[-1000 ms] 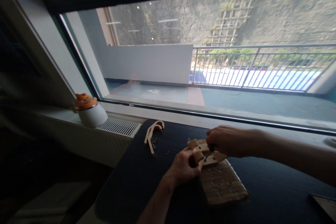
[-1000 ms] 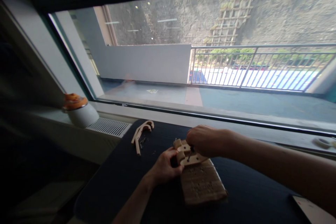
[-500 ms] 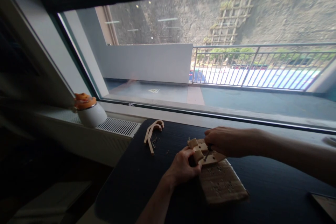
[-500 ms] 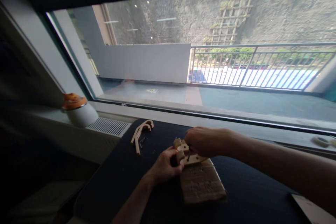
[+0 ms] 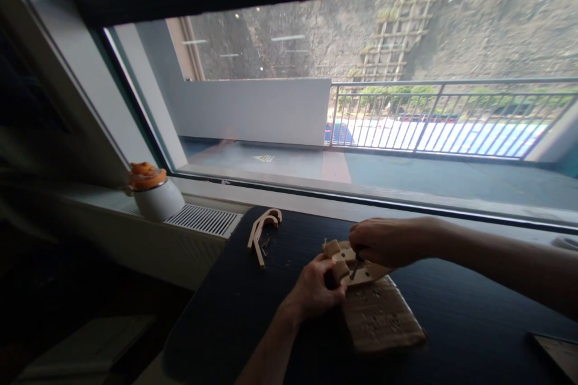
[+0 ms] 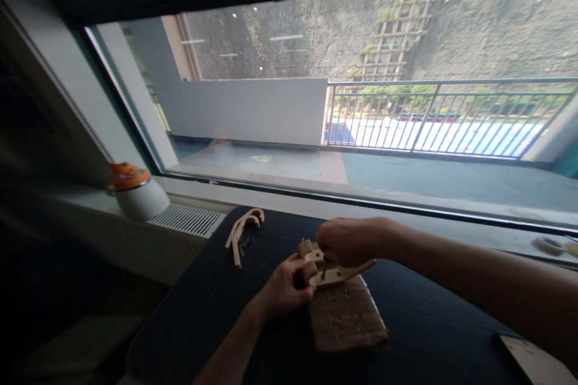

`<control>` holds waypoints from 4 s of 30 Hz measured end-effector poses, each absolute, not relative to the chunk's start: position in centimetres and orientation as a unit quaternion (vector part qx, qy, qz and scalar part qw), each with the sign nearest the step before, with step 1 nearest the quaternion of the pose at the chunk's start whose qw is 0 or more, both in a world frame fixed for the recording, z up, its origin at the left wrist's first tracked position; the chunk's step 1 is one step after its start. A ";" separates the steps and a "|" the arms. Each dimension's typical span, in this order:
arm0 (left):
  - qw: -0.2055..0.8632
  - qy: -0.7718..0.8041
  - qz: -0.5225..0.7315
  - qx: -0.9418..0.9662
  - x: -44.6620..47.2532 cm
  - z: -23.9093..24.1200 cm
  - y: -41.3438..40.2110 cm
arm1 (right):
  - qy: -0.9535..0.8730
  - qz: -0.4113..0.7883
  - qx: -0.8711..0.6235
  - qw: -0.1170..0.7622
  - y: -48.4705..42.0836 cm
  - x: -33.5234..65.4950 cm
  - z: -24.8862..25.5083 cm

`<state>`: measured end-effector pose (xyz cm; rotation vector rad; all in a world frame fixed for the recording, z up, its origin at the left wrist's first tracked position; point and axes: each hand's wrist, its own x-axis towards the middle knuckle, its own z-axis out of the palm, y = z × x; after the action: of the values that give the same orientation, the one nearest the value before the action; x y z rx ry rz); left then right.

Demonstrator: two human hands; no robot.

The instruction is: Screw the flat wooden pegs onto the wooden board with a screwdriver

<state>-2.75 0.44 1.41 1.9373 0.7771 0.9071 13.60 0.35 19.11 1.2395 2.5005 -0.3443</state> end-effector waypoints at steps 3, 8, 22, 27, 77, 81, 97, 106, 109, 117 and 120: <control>0.418 0.316 0.363 0.771 -2.8 1.5 0.4 | 0.878 -0.118 0.428 0.182 0.5 12.9 19.1; 0.430 0.309 0.360 0.768 -2.9 1.5 0.4 | 0.879 -0.075 0.422 0.210 0.3 12.1 18.8; 0.428 0.316 0.359 0.767 -2.9 1.3 0.6 | 0.873 0.004 0.425 0.240 -0.6 11.8 19.6; 0.428 0.315 0.359 0.768 -2.9 1.3 0.6 | 0.882 -0.008 0.416 0.220 -0.4 12.0 19.2; 0.428 0.324 0.357 0.765 -2.8 1.2 0.5 | 0.871 -0.021 0.441 0.215 -0.8 12.3 19.0; 0.427 0.324 0.358 0.764 -2.7 1.2 0.5 | 0.864 -0.005 0.446 0.234 -1.0 12.2 19.2; 0.432 0.330 0.348 0.764 -2.8 1.6 0.4 | 0.858 -0.022 0.457 0.233 -1.2 12.1 19.8; 0.428 0.333 0.349 0.765 -2.8 1.6 0.4 | 0.855 -0.033 0.468 0.220 -1.3 12.3 20.1; 0.423 0.332 0.350 0.767 -2.8 1.5 0.4 | 0.866 -0.039 0.455 0.205 -1.3 12.6 20.2; 0.434 0.326 0.355 0.762 -2.8 1.5 0.4 | 0.859 -0.022 0.457 0.229 -1.3 12.1 20.3; 0.432 0.325 0.356 0.762 -2.8 1.4 0.4 | 0.858 -0.013 0.458 0.233 -1.2 12.1 20.1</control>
<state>-2.75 0.41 1.44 1.8991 0.8111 0.8869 12.05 -1.17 20.12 1.2577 2.3556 -0.0362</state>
